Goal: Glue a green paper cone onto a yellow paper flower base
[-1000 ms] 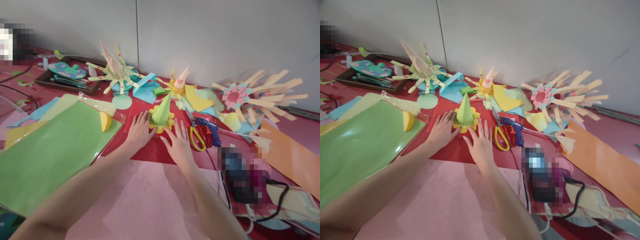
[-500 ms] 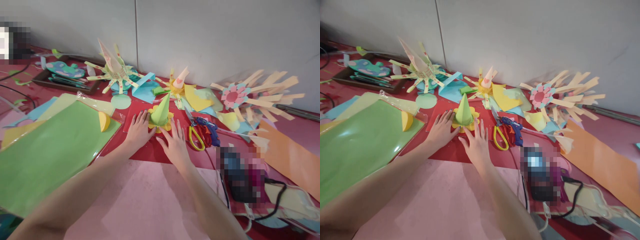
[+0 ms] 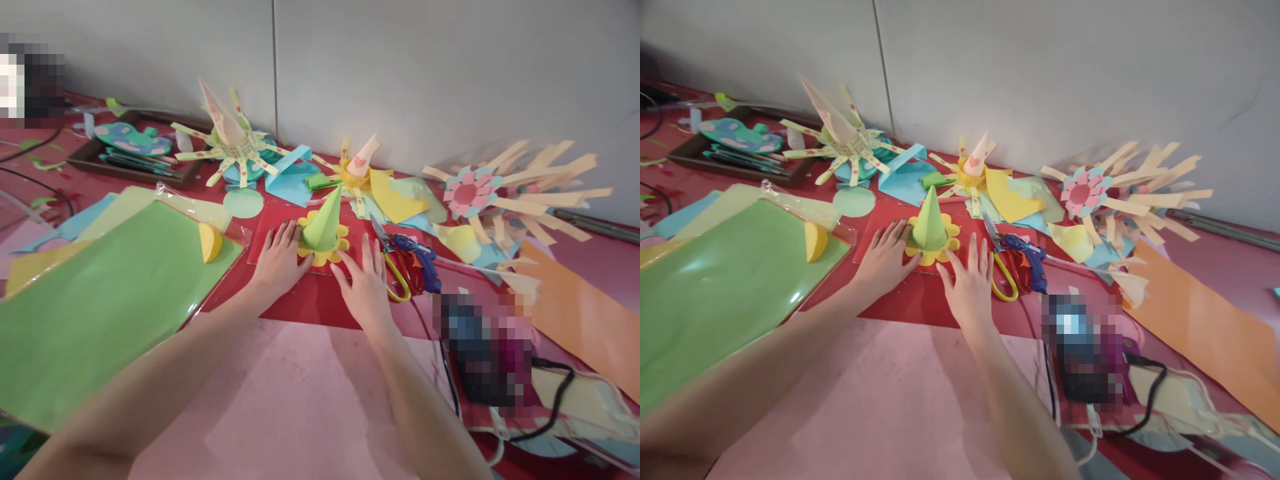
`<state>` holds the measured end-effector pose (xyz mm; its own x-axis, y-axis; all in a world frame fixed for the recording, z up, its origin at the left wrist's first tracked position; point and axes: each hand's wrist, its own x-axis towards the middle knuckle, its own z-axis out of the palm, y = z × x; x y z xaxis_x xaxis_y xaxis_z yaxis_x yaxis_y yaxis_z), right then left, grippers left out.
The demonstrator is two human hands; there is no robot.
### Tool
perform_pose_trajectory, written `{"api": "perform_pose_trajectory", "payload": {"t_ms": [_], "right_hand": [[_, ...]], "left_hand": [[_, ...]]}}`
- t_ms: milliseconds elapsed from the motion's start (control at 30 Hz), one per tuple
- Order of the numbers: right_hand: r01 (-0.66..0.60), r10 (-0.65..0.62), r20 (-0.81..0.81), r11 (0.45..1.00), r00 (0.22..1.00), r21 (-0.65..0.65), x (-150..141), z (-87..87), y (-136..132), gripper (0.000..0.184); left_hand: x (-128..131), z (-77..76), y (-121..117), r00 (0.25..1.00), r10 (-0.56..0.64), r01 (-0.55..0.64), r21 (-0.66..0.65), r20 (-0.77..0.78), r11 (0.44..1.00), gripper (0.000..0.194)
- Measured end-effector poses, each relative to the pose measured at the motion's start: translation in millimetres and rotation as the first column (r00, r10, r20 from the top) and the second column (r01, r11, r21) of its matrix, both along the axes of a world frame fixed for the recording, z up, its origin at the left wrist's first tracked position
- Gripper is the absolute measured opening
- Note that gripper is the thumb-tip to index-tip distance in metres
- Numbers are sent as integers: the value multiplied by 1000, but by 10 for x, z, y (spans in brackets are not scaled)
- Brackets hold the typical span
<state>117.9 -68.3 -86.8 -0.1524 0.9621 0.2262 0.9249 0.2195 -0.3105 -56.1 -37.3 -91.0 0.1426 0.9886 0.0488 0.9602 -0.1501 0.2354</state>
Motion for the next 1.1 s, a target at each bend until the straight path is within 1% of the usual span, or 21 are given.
{"api": "perform_pose_trajectory", "payload": {"t_ms": [67,200,367,600,767,900,1000,1100], "right_hand": [[-16,16,-8,1000,1000,5,6,2,8,42],[-127,127,14,992,992,4,-28,23,4,42],[-72,72,15,997,997,2,-49,11,-1,40],[-50,50,-35,998,998,28,-34,-70,33,45],[-63,64,-31,998,997,30,-5,-103,53,43],[-36,37,-38,999,999,23,0,-115,58,44],[-54,56,-54,998,997,36,-16,-105,43,43],[-114,116,-60,993,991,37,-44,-82,13,42]], "left_hand": [[0,1,-2,1000,-1,1,-3,0,1000,64],[-1,-1,-6,1000,-4,4,5,-4,1000,63],[-1,3,-6,1000,-2,2,-11,-9,1000,65],[4,2,-2,1000,2,-2,-6,-7,1000,64],[5,15,-8,1000,1,-1,-6,-6,1000,63],[4,12,-6,1000,-1,1,-3,-7,1000,64],[5,1,-4,1000,-1,1,6,-3,1000,63],[5,-7,-4,1000,-1,1,12,-3,1000,63]]}}
